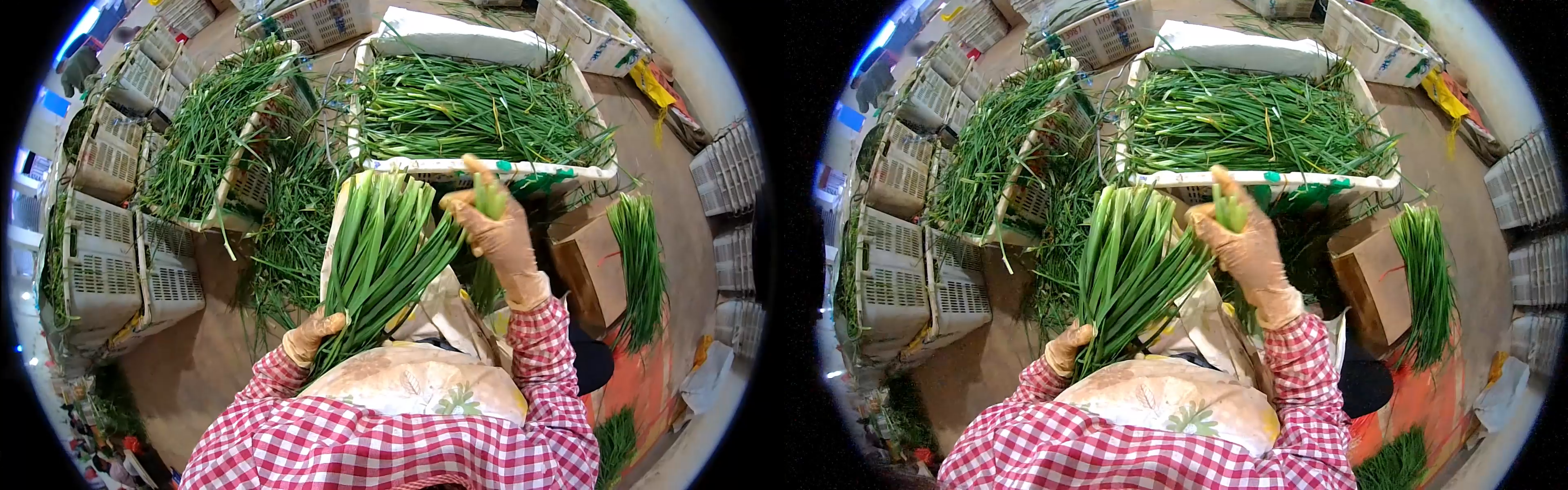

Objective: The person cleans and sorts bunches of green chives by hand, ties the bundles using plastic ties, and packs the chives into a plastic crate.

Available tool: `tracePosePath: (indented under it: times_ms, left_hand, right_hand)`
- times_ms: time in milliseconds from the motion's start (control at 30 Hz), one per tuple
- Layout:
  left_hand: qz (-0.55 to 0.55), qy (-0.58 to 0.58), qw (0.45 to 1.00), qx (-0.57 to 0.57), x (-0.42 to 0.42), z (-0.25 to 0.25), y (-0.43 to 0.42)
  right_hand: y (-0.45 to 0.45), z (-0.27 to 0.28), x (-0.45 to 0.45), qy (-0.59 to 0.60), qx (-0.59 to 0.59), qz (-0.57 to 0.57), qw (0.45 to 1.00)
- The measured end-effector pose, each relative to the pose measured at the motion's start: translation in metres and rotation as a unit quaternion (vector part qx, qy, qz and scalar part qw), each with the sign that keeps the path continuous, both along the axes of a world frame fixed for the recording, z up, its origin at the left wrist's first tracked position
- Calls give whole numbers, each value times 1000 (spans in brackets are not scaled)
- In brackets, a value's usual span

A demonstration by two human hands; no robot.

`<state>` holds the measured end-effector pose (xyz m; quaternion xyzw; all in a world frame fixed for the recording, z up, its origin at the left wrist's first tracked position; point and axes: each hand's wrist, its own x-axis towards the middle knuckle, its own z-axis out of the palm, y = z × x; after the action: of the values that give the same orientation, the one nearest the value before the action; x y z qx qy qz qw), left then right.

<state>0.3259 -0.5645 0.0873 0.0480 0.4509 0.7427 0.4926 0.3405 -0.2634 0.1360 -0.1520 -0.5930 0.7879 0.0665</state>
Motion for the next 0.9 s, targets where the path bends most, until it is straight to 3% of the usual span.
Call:
tracePosePath:
  times_ms: [100,167,267,367,433,467,533,667,733,800,900]
  left_hand:
    - [-39,-74,996,10,0,3,-3]
    - [-36,-84,996,23,1,-6,-5]
    - [-36,-86,995,40,1,-21,-9]
    - [-32,-79,995,56,3,-38,-22]
    - [-34,-71,995,64,4,-52,-33]
    - [-38,-73,995,65,5,-60,-36]
    - [-40,-79,995,54,6,-54,-33]
    - [-27,-97,995,23,10,-28,-18]
    - [-17,-88,996,1,12,-15,-10]
    - [-9,-59,997,-38,13,-6,-3]
    - [-7,-2,994,-105,13,10,4]
  right_hand:
    - [11,11,11,117,155,-50,980]
    - [13,5,16,199,274,11,941]
    - [-1,20,23,153,501,137,841]
    - [3,-4,21,168,454,115,867]
    - [5,-18,17,263,356,63,895]
    - [4,-20,17,262,355,61,895]
    - [-3,-18,15,193,416,-61,887]
    - [3,-33,4,210,495,-154,829]
    - [28,-35,-5,147,569,-181,789]
    - [65,-54,-9,-62,675,-200,707]
    - [70,-19,-3,-25,682,-256,685]
